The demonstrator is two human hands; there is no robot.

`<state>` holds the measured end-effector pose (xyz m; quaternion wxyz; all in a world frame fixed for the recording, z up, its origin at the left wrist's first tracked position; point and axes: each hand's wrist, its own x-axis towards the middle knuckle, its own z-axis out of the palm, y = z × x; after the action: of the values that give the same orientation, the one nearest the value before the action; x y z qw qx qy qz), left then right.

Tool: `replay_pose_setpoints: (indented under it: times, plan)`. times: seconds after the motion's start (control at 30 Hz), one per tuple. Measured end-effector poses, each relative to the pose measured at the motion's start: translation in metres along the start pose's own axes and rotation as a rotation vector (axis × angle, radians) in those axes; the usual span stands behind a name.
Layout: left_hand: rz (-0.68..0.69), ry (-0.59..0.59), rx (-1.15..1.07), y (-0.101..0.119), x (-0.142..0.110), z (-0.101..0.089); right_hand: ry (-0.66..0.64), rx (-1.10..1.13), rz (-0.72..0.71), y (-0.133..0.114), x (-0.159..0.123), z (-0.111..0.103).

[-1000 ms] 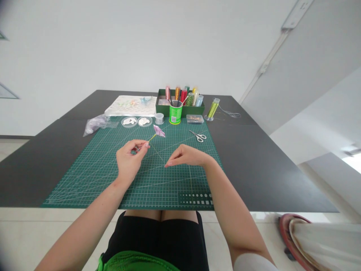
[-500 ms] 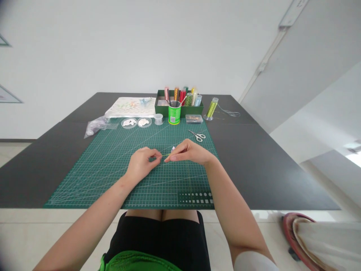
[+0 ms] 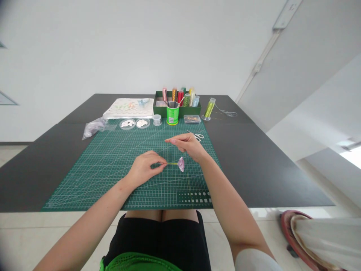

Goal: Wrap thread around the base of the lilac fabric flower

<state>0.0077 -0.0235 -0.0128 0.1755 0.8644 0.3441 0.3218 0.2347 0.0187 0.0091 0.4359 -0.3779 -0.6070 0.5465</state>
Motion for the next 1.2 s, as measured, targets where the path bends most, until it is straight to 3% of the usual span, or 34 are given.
replay_pose_setpoints:
  times: [0.27, 0.73, 1.03, 1.2]
  plan:
    - [0.028, 0.129, -0.054, 0.005, 0.001, -0.004, 0.036, -0.112, 0.137, 0.016, 0.010, 0.004]
    - [-0.070, 0.522, 0.056, 0.006, 0.001, -0.013, -0.173, -0.223, 0.191, 0.019, 0.008, 0.014]
    - [-0.188, 0.565, 0.116, 0.004, 0.002, -0.014, -0.381, -0.260, 0.107, 0.012, 0.006, 0.016]
    - [-0.246, 0.519, 0.113, 0.000, 0.003, -0.013, -0.439, -0.227, 0.089, 0.011, 0.004, 0.016]
